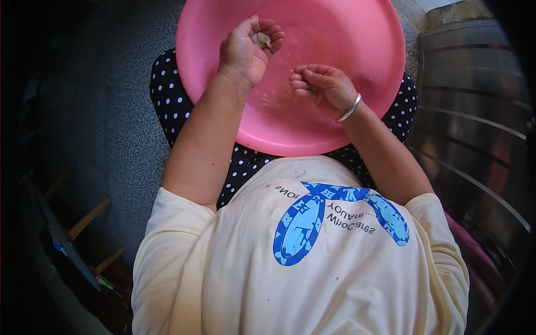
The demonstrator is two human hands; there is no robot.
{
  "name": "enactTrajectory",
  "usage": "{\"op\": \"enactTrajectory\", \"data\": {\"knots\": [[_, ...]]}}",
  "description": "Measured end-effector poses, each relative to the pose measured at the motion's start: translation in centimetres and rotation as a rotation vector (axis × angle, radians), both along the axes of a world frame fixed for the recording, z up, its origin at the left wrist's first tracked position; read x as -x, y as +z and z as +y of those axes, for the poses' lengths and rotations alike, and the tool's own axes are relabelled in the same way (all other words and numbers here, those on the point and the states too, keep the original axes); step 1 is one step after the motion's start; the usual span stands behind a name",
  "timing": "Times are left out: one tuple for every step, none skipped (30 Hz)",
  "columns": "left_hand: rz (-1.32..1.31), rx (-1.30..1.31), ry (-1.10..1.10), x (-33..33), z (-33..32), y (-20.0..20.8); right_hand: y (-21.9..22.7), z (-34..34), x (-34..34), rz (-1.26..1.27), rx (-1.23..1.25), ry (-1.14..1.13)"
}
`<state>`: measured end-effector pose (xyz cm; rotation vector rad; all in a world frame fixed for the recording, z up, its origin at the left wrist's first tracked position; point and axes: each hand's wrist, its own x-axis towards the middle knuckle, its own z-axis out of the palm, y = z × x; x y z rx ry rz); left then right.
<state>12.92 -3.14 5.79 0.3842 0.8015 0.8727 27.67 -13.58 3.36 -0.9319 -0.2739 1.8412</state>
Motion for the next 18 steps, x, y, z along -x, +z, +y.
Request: {"op": "enactTrajectory", "data": {"knots": [[-0.001,-0.001,-0.002,-0.03,-0.01,-0.04,-0.05,-0.01,-0.05,0.007,0.004,0.000],[-0.001,-0.002,-0.004,-0.06,-0.02,-0.09,-0.08,-0.02,-0.09,0.014,0.008,0.001],[-0.002,-0.002,-0.003,-0.07,-0.03,-0.15,-0.09,-0.04,-0.12,0.013,0.009,0.001],[-0.005,-0.002,-0.003,-0.04,-0.02,-0.21,-0.09,-0.02,-0.11,0.010,0.014,0.001],[-0.008,-0.001,-0.003,-0.01,-0.02,-0.27,-0.10,-0.02,-0.11,0.007,0.020,0.002],[-0.009,-0.001,-0.002,0.01,-0.03,-0.31,-0.15,-0.01,-0.11,0.006,0.020,0.003],[-0.011,-0.001,-0.002,0.01,-0.06,-0.37,-0.24,-0.02,-0.15,0.003,0.021,-0.001],[-0.013,-0.001,-0.002,0.02,-0.09,-0.42,-0.30,-0.04,-0.17,-0.001,0.022,-0.004],[-0.015,0.000,-0.001,0.02,-0.14,-0.47,-0.28,-0.07,-0.16,-0.002,0.022,-0.002],[-0.017,0.006,0.002,0.02,-0.19,-0.54,-0.23,-0.12,-0.16,-0.006,0.029,-0.006],[-0.020,0.012,0.004,0.02,-0.24,-0.62,-0.23,-0.16,-0.16,-0.009,0.035,-0.010],[-0.021,0.013,0.006,0.02,-0.31,-0.69,-0.28,-0.19,-0.21,-0.011,0.036,-0.008],[-0.021,0.014,0.008,0.05,-0.36,-0.73,-0.33,-0.22,-0.25,-0.011,0.039,-0.002],[-0.019,0.015,0.010,0.07,-0.42,-0.77,-0.38,-0.25,-0.28,-0.011,0.041,0.005],[-0.021,0.015,0.012,0.09,-0.49,-0.81,-0.43,-0.27,-0.29,-0.013,0.042,0.007],[-0.021,0.017,0.017,0.11,-0.55,-0.83,-0.46,-0.29,-0.28,-0.021,0.033,0.007],[-0.021,0.019,0.022,0.14,-0.62,-0.86,-0.49,-0.32,-0.27,-0.030,0.023,0.007],[-0.022,0.019,0.024,0.19,-0.68,-0.89,-0.51,-0.36,-0.26,-0.031,0.023,0.009]]}}
